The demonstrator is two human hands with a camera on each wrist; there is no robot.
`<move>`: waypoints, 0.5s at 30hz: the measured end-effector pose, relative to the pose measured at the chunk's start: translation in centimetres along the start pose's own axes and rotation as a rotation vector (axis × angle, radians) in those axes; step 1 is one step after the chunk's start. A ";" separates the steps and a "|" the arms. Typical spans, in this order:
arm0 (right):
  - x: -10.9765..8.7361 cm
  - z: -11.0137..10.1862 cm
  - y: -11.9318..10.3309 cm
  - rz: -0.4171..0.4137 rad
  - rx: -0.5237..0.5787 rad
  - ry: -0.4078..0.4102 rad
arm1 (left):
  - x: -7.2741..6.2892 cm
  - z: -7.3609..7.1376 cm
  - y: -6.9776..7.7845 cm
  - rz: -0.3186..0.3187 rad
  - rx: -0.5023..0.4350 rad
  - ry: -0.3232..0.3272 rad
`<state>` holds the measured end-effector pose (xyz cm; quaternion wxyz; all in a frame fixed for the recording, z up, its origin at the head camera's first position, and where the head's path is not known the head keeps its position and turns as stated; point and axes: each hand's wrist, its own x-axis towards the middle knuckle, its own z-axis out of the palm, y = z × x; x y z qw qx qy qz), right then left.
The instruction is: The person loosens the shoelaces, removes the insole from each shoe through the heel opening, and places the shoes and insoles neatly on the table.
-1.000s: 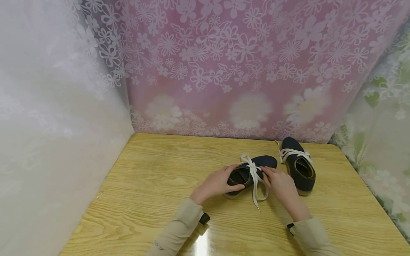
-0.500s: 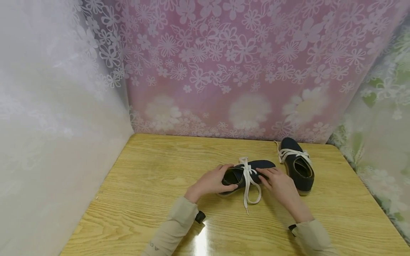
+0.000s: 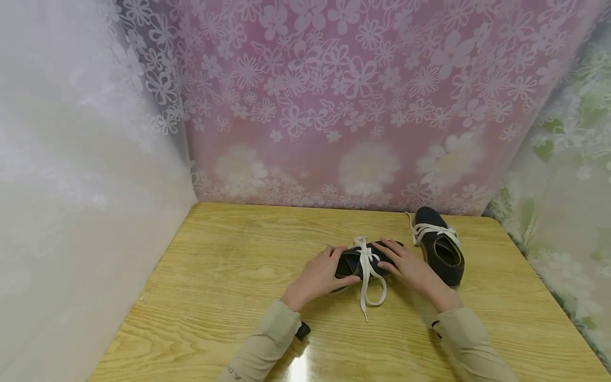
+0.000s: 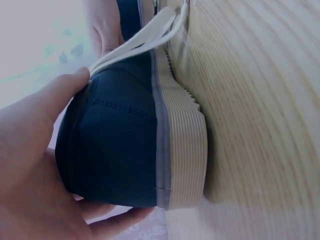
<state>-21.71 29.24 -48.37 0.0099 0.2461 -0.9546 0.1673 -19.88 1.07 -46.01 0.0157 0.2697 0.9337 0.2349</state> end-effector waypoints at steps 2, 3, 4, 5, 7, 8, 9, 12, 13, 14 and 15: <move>0.0 0.2 -0.1 0.003 0.004 -0.001 | 0.0 -0.1 -0.1 0.003 -0.010 -0.002; 0.0 0.3 -0.2 0.000 -0.002 0.002 | 0.0 -0.1 -0.2 0.002 -0.014 -0.004; 0.0 0.4 -0.3 -0.001 -0.013 0.007 | 0.0 -0.2 -0.3 0.001 -0.018 -0.003; 0.0 0.4 -0.4 -0.001 -0.022 0.013 | 0.0 -0.2 -0.3 -0.002 -0.018 -0.007; -0.1 0.5 -0.8 0.004 -0.044 0.028 | 0.0 -0.3 -0.5 -0.011 -0.025 -0.008; -0.1 0.6 -1.0 0.009 -0.057 0.035 | 0.0 -0.3 -0.6 -0.017 -0.026 -0.007; -0.2 0.6 -1.2 0.015 -0.071 0.039 | 0.0 -0.3 -0.6 -0.022 -0.023 -0.007; -0.3 0.9 -1.9 0.034 -0.109 0.061 | 0.0 -0.2 -0.7 -0.037 -0.013 0.000; -0.3 1.0 -2.1 0.039 -0.122 0.069 | -0.1 -0.2 -0.7 -0.040 -0.006 0.005; -0.4 1.0 -2.4 0.044 -0.132 0.077 | -0.1 -0.1 -0.7 -0.042 0.001 0.009; -0.4 1.1 -2.6 0.050 -0.142 0.084 | -0.1 -0.1 -0.7 -0.044 0.004 0.010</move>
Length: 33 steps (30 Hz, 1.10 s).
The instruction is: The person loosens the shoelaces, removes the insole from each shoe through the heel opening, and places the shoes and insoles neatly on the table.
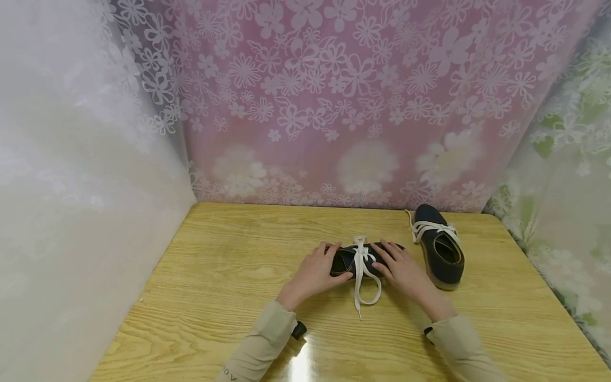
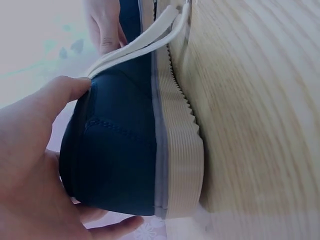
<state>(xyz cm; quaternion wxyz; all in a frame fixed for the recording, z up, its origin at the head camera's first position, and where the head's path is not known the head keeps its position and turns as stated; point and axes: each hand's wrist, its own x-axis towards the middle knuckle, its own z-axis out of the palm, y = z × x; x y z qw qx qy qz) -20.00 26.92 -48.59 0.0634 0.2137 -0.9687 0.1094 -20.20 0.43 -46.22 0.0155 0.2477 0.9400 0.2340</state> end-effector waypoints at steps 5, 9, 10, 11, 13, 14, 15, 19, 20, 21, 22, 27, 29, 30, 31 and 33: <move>-0.4 -0.1 -1.3 0.039 -0.023 0.014 | -0.2 -0.2 -0.3 0.006 -0.014 0.008; -0.7 0.0 -2.4 0.074 -0.037 0.023 | -0.4 -0.6 -0.9 0.027 -0.062 0.000; -0.8 0.0 -2.6 0.080 -0.046 0.029 | -0.5 -0.7 -1.1 0.030 -0.077 -0.008; -0.9 0.0 -2.9 0.083 -0.059 0.037 | -0.6 -0.8 -1.3 0.036 -0.089 -0.012; -1.0 0.0 -3.5 0.087 -0.080 0.055 | -0.8 -0.9 -1.8 0.042 -0.112 -0.025; -1.1 0.1 -3.8 0.089 -0.090 0.061 | -0.8 -0.9 -2.0 0.045 -0.118 -0.030; -1.1 0.1 -4.1 0.092 -0.097 0.067 | -0.9 -0.9 -2.3 0.048 -0.126 -0.034; -1.4 0.3 -5.0 0.116 -0.095 0.074 | -1.3 -1.1 -3.1 0.058 -0.157 -0.041; -1.4 0.3 -5.2 0.119 -0.092 0.078 | -1.4 -1.2 -3.3 0.062 -0.163 -0.042; -1.5 0.3 -5.4 0.122 -0.090 0.081 | -1.5 -1.3 -3.4 0.066 -0.171 -0.042; -1.5 0.4 -5.5 0.125 -0.086 0.082 | -1.6 -1.3 -3.6 0.068 -0.176 -0.039; -1.7 0.4 -5.8 0.119 -0.075 0.088 | -1.9 -1.5 -4.0 0.081 -0.194 -0.034; -1.7 0.4 -5.8 0.117 -0.070 0.081 | -2.0 -1.5 -4.2 0.086 -0.197 -0.036; -1.7 0.3 -5.8 0.116 -0.067 0.078 | -2.0 -1.6 -4.3 0.088 -0.199 -0.038; -1.7 0.3 -5.9 0.116 -0.066 0.077 | -2.0 -1.6 -4.4 0.090 -0.202 -0.040; -1.7 0.3 -6.0 0.116 -0.063 0.075 | -2.1 -1.7 -4.5 0.094 -0.207 -0.043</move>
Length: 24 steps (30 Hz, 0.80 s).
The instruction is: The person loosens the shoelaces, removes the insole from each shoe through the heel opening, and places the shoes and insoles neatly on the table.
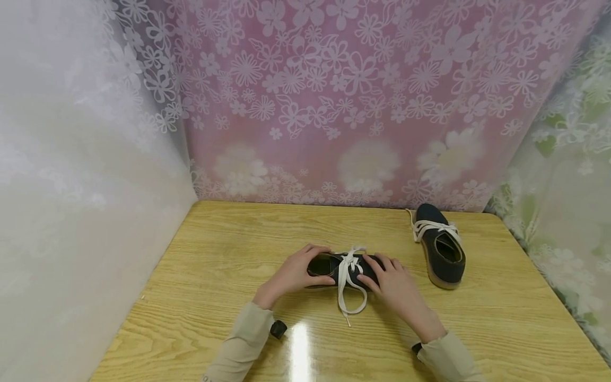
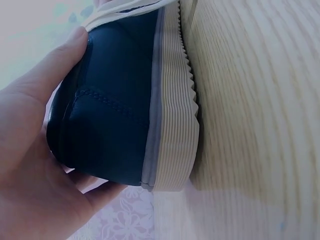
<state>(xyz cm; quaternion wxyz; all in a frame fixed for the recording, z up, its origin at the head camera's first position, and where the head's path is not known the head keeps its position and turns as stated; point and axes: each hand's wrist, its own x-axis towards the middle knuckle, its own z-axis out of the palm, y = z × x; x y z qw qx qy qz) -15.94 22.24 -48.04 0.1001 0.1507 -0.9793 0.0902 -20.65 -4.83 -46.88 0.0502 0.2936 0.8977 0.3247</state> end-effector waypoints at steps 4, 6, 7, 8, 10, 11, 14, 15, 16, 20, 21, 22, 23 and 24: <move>-0.1 0.0 -0.3 -0.011 -0.007 0.009 | -0.3 -0.3 -0.2 0.004 -0.016 -0.004; -0.1 -0.1 -0.4 -0.019 -0.012 0.011 | -0.5 -0.4 -0.2 0.005 -0.019 -0.007; -0.1 -0.1 -0.5 -0.023 -0.014 0.011 | -0.6 -0.4 -0.2 0.002 -0.022 -0.010; -0.1 -0.1 -0.6 -0.025 -0.015 0.010 | -0.7 -0.4 -0.3 0.001 -0.024 -0.012; -0.1 -0.1 -0.7 -0.027 -0.014 0.007 | -0.8 -0.5 -0.3 0.000 -0.025 -0.015; -0.1 0.0 -0.7 -0.026 -0.014 0.005 | -0.9 -0.5 -0.4 0.000 -0.025 -0.018; -0.1 0.0 -0.9 -0.023 -0.008 0.000 | -1.1 -0.6 -0.4 -0.002 -0.028 -0.023; -0.1 0.0 -0.9 -0.025 -0.006 0.000 | -1.1 -0.6 -0.5 -0.003 -0.031 -0.025; -0.1 0.0 -1.0 -0.029 -0.003 0.002 | -1.2 -0.7 -0.5 -0.004 -0.032 -0.028; -0.2 0.0 -1.1 -0.053 0.011 0.012 | -1.4 -0.8 -0.6 -0.008 -0.044 -0.038; -0.1 0.1 -1.1 -0.064 0.014 0.015 | -1.4 -0.8 -0.6 -0.007 -0.044 -0.038; -0.1 0.1 -1.1 -0.080 0.023 0.023 | -1.5 -0.8 -0.6 -0.007 -0.043 -0.038; -0.1 0.2 -1.1 -0.092 0.033 0.027 | -1.5 -0.8 -0.7 -0.006 -0.044 -0.038; 0.0 0.3 -1.1 -0.108 0.044 0.031 | -1.5 -0.8 -0.7 -0.008 -0.045 -0.038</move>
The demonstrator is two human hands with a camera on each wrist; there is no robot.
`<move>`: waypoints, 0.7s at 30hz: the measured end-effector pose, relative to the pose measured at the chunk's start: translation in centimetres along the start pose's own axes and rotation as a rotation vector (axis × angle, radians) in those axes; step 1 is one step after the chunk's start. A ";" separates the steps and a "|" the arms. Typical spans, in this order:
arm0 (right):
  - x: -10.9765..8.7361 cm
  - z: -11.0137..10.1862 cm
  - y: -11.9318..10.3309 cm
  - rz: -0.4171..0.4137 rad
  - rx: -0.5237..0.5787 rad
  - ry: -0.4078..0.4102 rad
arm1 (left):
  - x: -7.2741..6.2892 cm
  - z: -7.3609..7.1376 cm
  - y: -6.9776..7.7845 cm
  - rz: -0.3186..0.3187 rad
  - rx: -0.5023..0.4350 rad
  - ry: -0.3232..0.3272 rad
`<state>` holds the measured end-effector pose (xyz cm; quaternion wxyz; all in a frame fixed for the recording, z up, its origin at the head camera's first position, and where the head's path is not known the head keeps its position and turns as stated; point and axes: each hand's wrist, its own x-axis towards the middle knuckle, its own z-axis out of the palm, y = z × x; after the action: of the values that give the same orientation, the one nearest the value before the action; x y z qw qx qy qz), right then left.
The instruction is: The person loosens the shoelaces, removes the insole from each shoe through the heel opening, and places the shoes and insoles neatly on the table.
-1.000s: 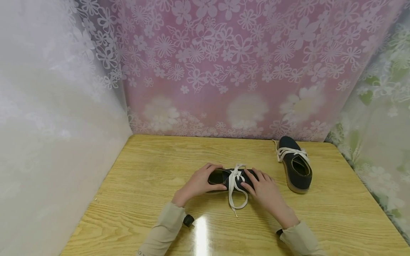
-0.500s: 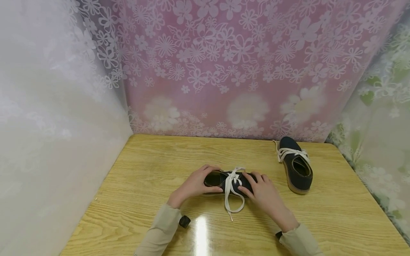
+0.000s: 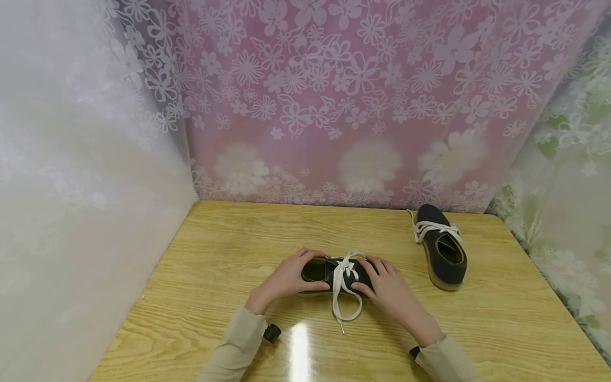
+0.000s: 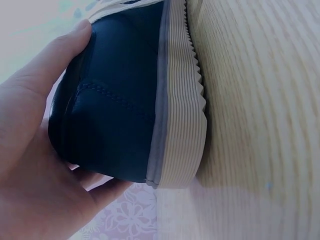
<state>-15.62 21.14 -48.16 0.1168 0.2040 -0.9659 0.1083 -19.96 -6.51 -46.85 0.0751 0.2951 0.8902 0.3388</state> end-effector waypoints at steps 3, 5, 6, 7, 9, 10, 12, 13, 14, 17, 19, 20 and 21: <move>0.3 0.2 0.0 -0.040 0.028 -0.002 | 0.0 0.0 0.1 0.004 -0.011 0.008; 0.6 0.2 0.0 -0.053 0.047 -0.020 | 0.0 0.0 0.2 0.011 -0.014 0.018; 0.7 0.2 -0.1 -0.058 0.051 -0.033 | 0.0 0.1 0.2 0.016 -0.014 0.023; 0.8 0.1 -0.1 -0.059 0.054 -0.049 | 0.1 0.1 0.1 0.022 -0.013 0.030; 1.1 0.0 -0.2 -0.060 0.068 -0.083 | 0.1 0.1 0.2 0.028 -0.012 0.037; 1.2 0.0 -0.3 -0.064 0.069 -0.096 | 0.1 0.1 0.2 0.028 -0.011 0.039; 1.4 0.0 -0.4 -0.056 0.069 -0.128 | 0.0 0.2 0.1 0.025 -0.012 0.039; 1.5 0.0 -0.4 -0.049 0.072 -0.143 | 0.0 0.1 0.1 0.021 -0.013 0.038; 1.5 0.0 -0.5 -0.045 0.074 -0.152 | 0.0 0.1 0.2 0.018 -0.013 0.036; 1.6 0.1 -0.6 -0.019 0.082 -0.174 | 0.0 0.2 0.1 0.014 -0.006 0.036; 1.6 0.2 -0.6 -0.007 0.088 -0.176 | 0.0 0.2 0.1 0.010 -0.004 0.036; 1.6 0.2 -0.6 -0.004 0.088 -0.173 | 0.0 0.2 0.1 0.008 -0.003 0.035; 1.7 0.3 -0.6 -0.001 0.089 -0.171 | 0.0 0.2 0.1 0.006 -0.004 0.035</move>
<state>-16.92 19.94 -47.91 0.0249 0.2181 -0.9665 0.1332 -19.81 -6.32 -46.94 0.0588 0.2918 0.8898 0.3459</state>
